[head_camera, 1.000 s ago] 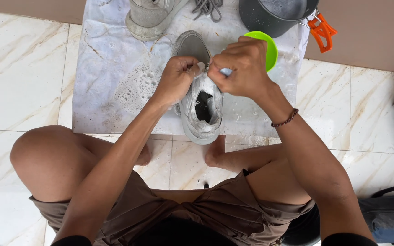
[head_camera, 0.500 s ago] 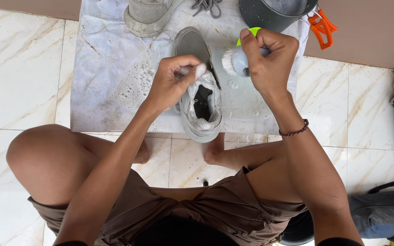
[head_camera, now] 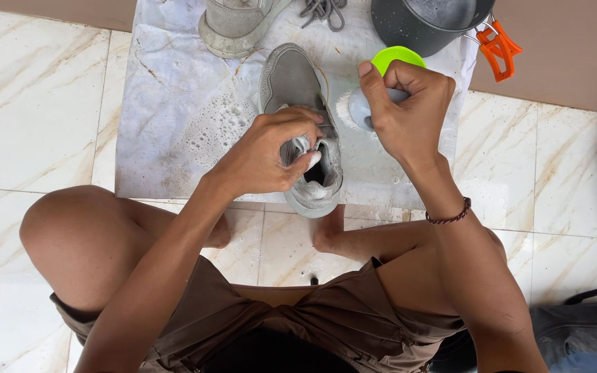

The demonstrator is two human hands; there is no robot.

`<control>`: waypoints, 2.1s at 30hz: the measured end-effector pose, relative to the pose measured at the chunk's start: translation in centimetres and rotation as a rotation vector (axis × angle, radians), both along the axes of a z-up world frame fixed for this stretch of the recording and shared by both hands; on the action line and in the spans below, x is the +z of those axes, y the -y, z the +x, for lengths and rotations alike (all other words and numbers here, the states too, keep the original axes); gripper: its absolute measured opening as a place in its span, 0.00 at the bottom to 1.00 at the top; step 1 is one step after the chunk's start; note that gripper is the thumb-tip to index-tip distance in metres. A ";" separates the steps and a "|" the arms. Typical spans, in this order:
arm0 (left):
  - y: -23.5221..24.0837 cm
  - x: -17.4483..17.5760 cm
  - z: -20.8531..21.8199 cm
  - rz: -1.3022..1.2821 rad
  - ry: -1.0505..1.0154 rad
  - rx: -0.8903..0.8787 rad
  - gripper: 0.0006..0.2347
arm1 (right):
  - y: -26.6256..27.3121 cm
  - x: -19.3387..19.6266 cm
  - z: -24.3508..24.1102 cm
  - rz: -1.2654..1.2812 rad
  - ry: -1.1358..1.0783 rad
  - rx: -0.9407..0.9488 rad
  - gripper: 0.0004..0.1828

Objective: The person scrubs a white sneaker with a brush and soapy water, focusing on the interior lining and upper fabric. They repeatedly dip the brush into a green cup and scrub different sections of the shoe while sitting on the floor.

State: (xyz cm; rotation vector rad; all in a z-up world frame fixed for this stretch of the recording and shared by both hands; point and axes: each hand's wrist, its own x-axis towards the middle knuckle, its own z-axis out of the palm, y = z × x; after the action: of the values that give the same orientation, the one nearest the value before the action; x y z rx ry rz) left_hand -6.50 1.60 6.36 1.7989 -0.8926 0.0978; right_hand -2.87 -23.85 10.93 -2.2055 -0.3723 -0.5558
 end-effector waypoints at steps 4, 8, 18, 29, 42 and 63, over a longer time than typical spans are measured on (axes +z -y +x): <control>0.2 0.0 0.1 0.047 0.000 0.008 0.05 | -0.7 1.1 -0.9 -0.294 -0.109 -0.127 0.37; 0.5 -1.0 0.5 -0.058 0.020 -0.010 0.07 | -1.2 2.2 -1.0 -0.255 -0.502 -0.058 0.37; 1.4 -0.6 0.2 -0.122 0.024 -0.010 0.08 | 1.6 0.2 0.4 -0.037 -0.732 0.109 0.25; 3.1 -2.2 -1.4 0.079 0.173 0.095 0.13 | 2.2 -0.8 0.5 -0.106 -0.694 0.151 0.25; 0.3 0.7 -0.4 0.023 -0.109 0.067 0.20 | 0.4 0.7 -0.6 -0.112 -0.465 0.137 0.22; 2.1 -0.4 4.0 0.182 0.025 0.218 0.07 | 1.2 3.0 -2.8 -0.375 -0.019 0.053 0.22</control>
State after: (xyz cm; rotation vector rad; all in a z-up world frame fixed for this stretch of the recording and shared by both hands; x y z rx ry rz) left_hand -2.50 -0.48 6.00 2.0656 -0.7389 0.1840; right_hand -5.66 -25.09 13.93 -2.5486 -0.5608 -0.4636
